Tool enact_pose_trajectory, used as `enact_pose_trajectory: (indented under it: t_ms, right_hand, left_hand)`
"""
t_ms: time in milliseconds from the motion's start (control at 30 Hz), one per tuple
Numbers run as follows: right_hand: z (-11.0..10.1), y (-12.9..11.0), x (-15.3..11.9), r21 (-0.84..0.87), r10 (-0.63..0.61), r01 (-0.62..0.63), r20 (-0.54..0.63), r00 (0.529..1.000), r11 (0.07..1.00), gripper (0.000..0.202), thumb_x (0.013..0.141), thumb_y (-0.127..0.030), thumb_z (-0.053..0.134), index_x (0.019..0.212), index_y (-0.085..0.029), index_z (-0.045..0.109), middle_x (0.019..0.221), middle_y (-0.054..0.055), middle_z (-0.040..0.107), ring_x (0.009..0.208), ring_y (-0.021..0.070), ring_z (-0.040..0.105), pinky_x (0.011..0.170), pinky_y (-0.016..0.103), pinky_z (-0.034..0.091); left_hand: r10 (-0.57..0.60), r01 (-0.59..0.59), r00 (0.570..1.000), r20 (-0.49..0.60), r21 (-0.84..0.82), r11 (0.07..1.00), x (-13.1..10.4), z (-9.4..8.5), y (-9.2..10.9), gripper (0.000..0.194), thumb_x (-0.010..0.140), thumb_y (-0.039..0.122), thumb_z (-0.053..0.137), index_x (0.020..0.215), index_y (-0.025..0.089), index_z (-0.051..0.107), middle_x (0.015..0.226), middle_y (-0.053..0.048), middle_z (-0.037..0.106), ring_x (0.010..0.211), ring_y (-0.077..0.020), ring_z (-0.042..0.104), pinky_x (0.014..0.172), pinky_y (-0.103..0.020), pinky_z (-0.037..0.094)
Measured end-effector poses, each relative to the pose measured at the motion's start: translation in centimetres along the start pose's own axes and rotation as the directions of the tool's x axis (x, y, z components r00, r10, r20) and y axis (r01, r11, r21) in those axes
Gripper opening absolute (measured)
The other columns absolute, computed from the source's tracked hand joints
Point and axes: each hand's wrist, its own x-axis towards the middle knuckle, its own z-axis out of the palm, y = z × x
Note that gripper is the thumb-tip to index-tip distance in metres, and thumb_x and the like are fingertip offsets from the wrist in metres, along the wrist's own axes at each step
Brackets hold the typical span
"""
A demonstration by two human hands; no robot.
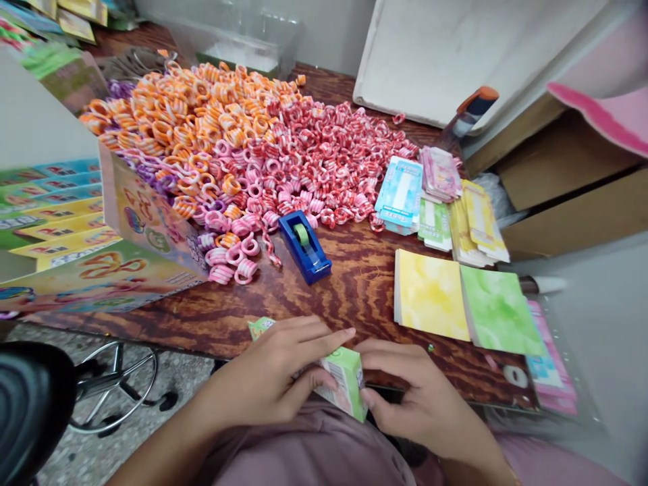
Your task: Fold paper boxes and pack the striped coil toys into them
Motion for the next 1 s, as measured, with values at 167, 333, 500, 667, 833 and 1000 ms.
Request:
enact_pose_trajectory:
  t_ms: [167,333,500,667,833,1000]
  right_hand:
    - [0.4,0.2,0.3,-0.005,0.064,-0.064,-0.024,0.998,0.998,0.015,0.086,-0.009,0.065,0.091,-0.02,0.075,0.086,0.001,0.07,0.078,0.0149,0.066,0.069,0.02,0.055]
    - [0.8,-0.2,0.7,-0.016,0.175,-0.176,-0.058,0.983,0.984,0.017,0.081,-0.005,0.057,0.079,-0.018,0.067,0.082,0.0,0.066,0.073,0.0135,0.065,0.066,0.02,0.055]
    - [1.5,-0.1,0.0,-0.342,0.037,-0.11,-0.214,0.976,0.933,0.015,0.082,-0.008,0.057,0.088,-0.02,0.063,0.078,-0.001,0.066,0.068,0.0141,0.067,0.065,0.022,0.055]
    - [3.0,0.7,-0.8,-0.682,-0.207,-0.023,-0.253,0.945,0.731,0.022,0.084,-0.01,0.051,0.101,-0.017,0.064,0.082,0.005,0.072,0.067,0.0191,0.072,0.061,0.028,0.057]
    - [3.1,0.9,-0.7,-0.71,-0.274,-0.007,-0.282,0.919,0.704,0.023,0.091,-0.006,0.047,0.103,-0.018,0.063,0.081,0.004,0.073,0.064,0.0167,0.071,0.059,0.025,0.055]
    - [2.8,0.2,-0.7,-0.386,-0.119,-0.061,-0.425,0.897,0.92,0.021,0.094,-0.016,0.063,0.113,-0.023,0.061,0.101,0.003,0.075,0.088,0.0149,0.075,0.08,0.02,0.059]
  left_hand:
    - [0.015,-0.015,1.0,0.003,-0.011,1.0,0.4,0.3,-0.8,0.06,0.104,0.024,0.058,0.161,0.029,0.04,0.115,-0.007,0.072,0.107,-0.024,0.066,0.1,-0.042,0.052]
    - [0.024,-0.021,0.998,-0.056,0.054,0.998,0.2,1.7,-1.5,0.06,0.104,0.023,0.057,0.161,0.028,0.04,0.117,-0.007,0.07,0.107,-0.0239,0.064,0.098,-0.041,0.05]
    - [0.036,-0.018,0.993,-0.108,0.163,0.987,-0.1,2.1,-1.3,0.055,0.104,0.019,0.053,0.158,0.023,0.043,0.118,-0.01,0.069,0.105,-0.0246,0.063,0.091,-0.04,0.051]
    - [0.038,-0.026,0.999,-0.035,0.301,0.953,-0.2,1.6,-0.5,0.058,0.102,0.01,0.051,0.158,0.018,0.04,0.118,-0.012,0.069,0.105,-0.0258,0.062,0.094,-0.044,0.054]
    - [0.027,-0.004,0.997,-0.074,0.299,0.954,-1.1,1.7,-0.7,0.058,0.101,0.009,0.051,0.158,0.018,0.041,0.12,-0.011,0.068,0.106,-0.025,0.061,0.095,-0.044,0.053]
    - [0.016,0.026,0.984,-0.176,0.235,0.972,-1.9,1.6,-1.1,0.06,0.102,0.011,0.053,0.16,0.021,0.039,0.12,-0.01,0.068,0.104,-0.0234,0.059,0.092,-0.039,0.05]
